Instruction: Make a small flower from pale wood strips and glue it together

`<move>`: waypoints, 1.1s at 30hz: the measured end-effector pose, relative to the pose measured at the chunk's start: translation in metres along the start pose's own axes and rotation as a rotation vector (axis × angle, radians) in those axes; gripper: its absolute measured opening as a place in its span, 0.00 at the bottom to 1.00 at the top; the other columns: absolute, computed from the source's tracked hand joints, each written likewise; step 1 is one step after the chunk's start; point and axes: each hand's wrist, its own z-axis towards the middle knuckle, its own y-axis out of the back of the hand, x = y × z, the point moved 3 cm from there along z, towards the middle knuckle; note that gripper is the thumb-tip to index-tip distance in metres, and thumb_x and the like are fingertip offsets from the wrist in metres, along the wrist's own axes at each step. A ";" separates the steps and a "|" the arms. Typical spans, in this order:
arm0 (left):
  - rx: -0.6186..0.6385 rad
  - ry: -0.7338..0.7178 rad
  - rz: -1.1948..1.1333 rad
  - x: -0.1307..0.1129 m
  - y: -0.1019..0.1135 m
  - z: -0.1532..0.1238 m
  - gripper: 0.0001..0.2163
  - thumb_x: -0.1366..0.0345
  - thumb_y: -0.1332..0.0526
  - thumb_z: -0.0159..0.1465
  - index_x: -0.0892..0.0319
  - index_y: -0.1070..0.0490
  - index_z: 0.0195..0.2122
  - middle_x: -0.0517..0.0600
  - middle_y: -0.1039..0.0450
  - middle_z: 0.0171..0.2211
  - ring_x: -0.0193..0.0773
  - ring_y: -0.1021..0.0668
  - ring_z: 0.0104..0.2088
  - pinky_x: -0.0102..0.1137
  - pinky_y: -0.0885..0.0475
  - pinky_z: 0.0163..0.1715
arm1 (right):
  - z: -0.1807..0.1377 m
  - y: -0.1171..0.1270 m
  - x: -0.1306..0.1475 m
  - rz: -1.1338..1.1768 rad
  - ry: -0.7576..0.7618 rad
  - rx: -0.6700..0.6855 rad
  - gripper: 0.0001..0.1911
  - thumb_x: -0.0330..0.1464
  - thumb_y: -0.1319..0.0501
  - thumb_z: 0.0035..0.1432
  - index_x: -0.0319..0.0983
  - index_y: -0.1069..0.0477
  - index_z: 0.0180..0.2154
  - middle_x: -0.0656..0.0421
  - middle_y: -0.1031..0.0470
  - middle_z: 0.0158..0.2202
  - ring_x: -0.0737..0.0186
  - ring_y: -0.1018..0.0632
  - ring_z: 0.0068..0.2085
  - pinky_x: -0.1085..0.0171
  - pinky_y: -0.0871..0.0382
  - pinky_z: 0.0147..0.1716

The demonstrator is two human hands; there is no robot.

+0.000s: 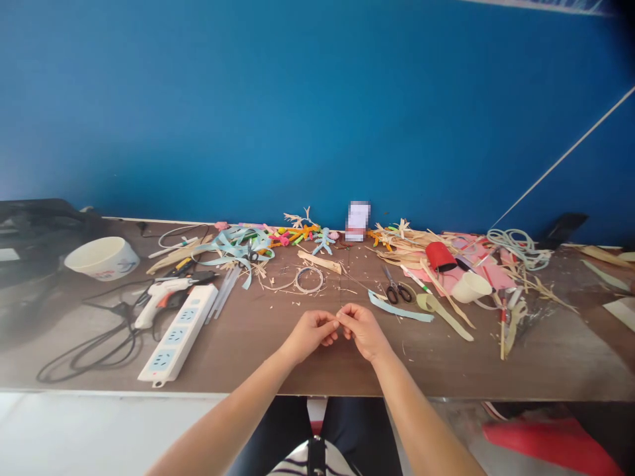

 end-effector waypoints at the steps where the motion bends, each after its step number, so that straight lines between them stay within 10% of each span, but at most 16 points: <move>1: -0.005 -0.004 0.015 -0.001 0.000 0.000 0.13 0.58 0.43 0.53 0.65 0.31 0.28 0.48 0.32 0.22 0.28 0.31 0.20 0.25 0.36 0.22 | 0.000 0.000 0.001 -0.005 0.001 0.001 0.09 0.34 0.37 0.43 0.37 0.35 0.22 0.68 0.39 0.14 0.75 0.40 0.15 0.72 0.48 0.15; 14: -0.198 -0.300 0.550 -0.012 -0.001 0.002 0.10 0.62 0.46 0.55 0.62 0.29 0.24 0.48 0.30 0.22 0.32 0.32 0.24 0.26 0.39 0.26 | 0.004 0.004 -0.008 -0.084 0.036 -0.087 0.11 0.36 0.38 0.46 0.37 0.38 0.22 0.68 0.40 0.14 0.75 0.42 0.15 0.72 0.51 0.14; 23: -0.019 0.012 -0.192 -0.003 0.001 0.004 0.13 0.58 0.41 0.52 0.65 0.31 0.26 0.48 0.32 0.22 0.29 0.31 0.22 0.23 0.37 0.21 | 0.003 -0.002 0.004 0.053 -0.118 0.135 0.15 0.35 0.39 0.46 0.36 0.32 0.38 0.63 0.34 0.20 0.74 0.39 0.18 0.73 0.51 0.15; 33: 0.054 0.055 -0.320 -0.001 0.003 0.003 0.13 0.58 0.39 0.51 0.66 0.31 0.25 0.48 0.33 0.21 0.26 0.31 0.20 0.21 0.37 0.18 | 0.009 -0.004 0.006 0.018 -0.081 0.132 0.10 0.35 0.38 0.46 0.35 0.29 0.30 0.64 0.36 0.15 0.74 0.39 0.17 0.72 0.53 0.15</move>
